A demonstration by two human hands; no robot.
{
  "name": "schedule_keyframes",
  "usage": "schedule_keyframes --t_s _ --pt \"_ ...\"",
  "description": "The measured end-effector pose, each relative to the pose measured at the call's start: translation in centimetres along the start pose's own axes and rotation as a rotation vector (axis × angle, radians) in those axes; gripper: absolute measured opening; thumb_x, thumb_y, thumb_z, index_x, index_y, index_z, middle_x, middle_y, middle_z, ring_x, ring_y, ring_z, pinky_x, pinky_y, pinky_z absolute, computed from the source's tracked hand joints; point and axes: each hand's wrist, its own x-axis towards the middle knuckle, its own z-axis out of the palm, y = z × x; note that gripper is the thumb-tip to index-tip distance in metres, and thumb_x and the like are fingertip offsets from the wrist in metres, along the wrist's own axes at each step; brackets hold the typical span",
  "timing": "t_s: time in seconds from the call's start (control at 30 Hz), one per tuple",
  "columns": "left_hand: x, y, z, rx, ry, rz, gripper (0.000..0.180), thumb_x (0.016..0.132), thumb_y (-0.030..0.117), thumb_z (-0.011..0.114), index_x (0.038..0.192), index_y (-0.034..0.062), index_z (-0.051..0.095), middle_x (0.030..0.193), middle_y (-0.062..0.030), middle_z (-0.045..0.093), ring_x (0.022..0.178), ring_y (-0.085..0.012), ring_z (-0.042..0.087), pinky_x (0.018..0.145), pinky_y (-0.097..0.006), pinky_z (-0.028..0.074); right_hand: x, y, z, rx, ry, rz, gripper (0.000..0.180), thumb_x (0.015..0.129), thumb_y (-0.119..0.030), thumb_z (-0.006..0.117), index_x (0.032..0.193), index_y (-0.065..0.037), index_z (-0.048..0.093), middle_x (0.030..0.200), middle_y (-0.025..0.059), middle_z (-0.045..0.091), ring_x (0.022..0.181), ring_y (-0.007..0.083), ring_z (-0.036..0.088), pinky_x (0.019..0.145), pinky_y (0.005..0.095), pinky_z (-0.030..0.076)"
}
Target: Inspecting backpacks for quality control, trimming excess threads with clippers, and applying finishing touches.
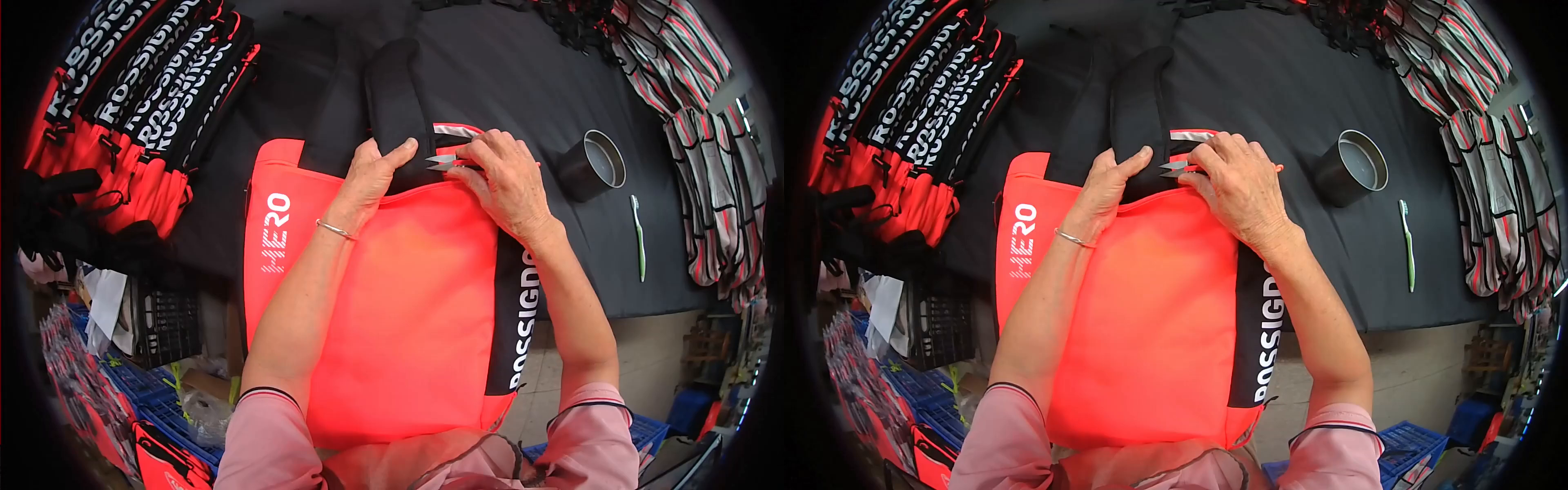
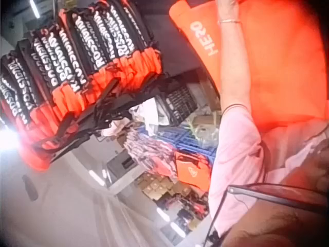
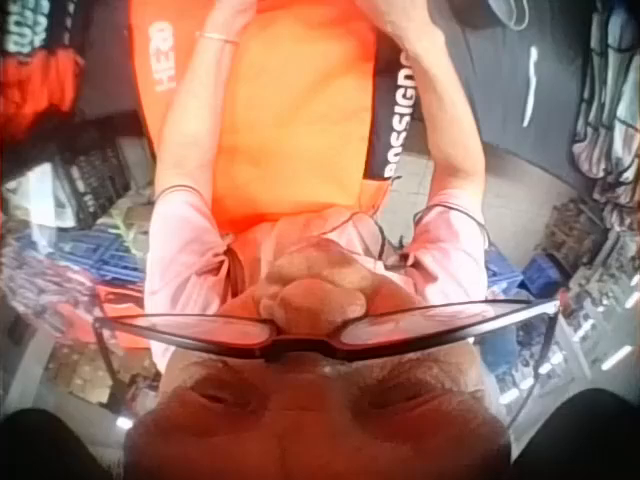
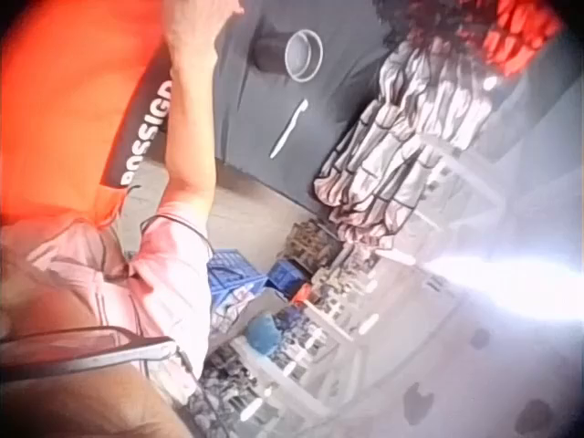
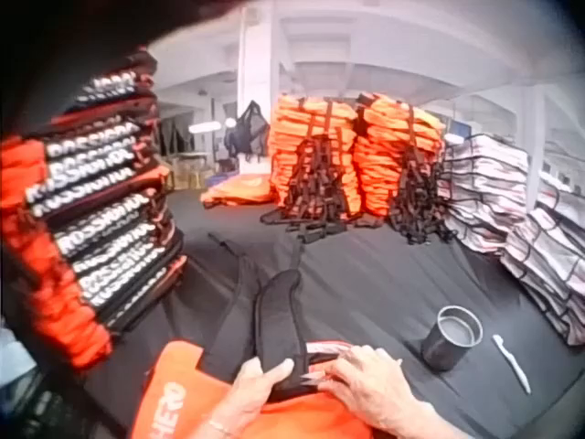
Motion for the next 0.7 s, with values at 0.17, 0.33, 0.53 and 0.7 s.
schedule_keyframes --t_s 0.17,0.33,0.53,0.7 --pt "0.7 -0.7 -1.1 -0.06 -0.054 -0.034 0.032 0.092 0.025 0.068 0.112 0.0004 0.065 0.104 -0.001 0.067 0.099 -0.0078 0.057 0.093 -0.027 0.043 0.2 -0.2 0.6 -0.056 0.038 -0.062 0.019 0.081 -0.019 0.076 0.091 -0.009 0.063 0.092 0.0024 0.059 0.085 0.021 0.056 0.07 0.0346 0.041" --pt "0.0 0.4 -0.2 -0.002 -0.005 -0.085 0.032 0.091 0.026 0.069 0.11 0.0004 0.065 0.102 -0.0003 0.066 0.096 -0.0078 0.056 0.091 -0.027 0.043 0.3 0.1 0.1 0.066 0.012 0.019 0.019 0.081 -0.019 0.076 0.09 -0.008 0.063 0.09 0.0037 0.06 0.084 0.0226 0.057 0.072 0.0354 0.043" --pt "0.3 0.1 -0.4 0.078 0.055 -0.106 0.034 0.09 0.026 0.07 0.111 0.0001 0.063 0.105 -0.0015 0.065 0.1 -0.0094 0.055 0.094 -0.028 0.041 0.6 0.0 0.3 0.024 0.006 0.027 0.02 0.081 -0.018 0.075 0.09 -0.006 0.062 0.088 0.0047 0.06 0.083 0.0246 0.058 0.074 0.0356 0.045" --pt "0.8 -0.6 -0.6 0.033 0.003 -0.076 0.038 0.091 0.026 0.068 0.116 -0.0011 0.061 0.107 -0.0021 0.065 0.103 -0.0108 0.055 0.096 -0.03 0.041 0.8 0.1 0.5 0.12 0.042 0.065 0.02 0.084 -0.023 0.074 0.089 -0.008 0.062 0.087 0.0045 0.058 0.083 0.0226 0.058 0.074 0.0358 0.044"
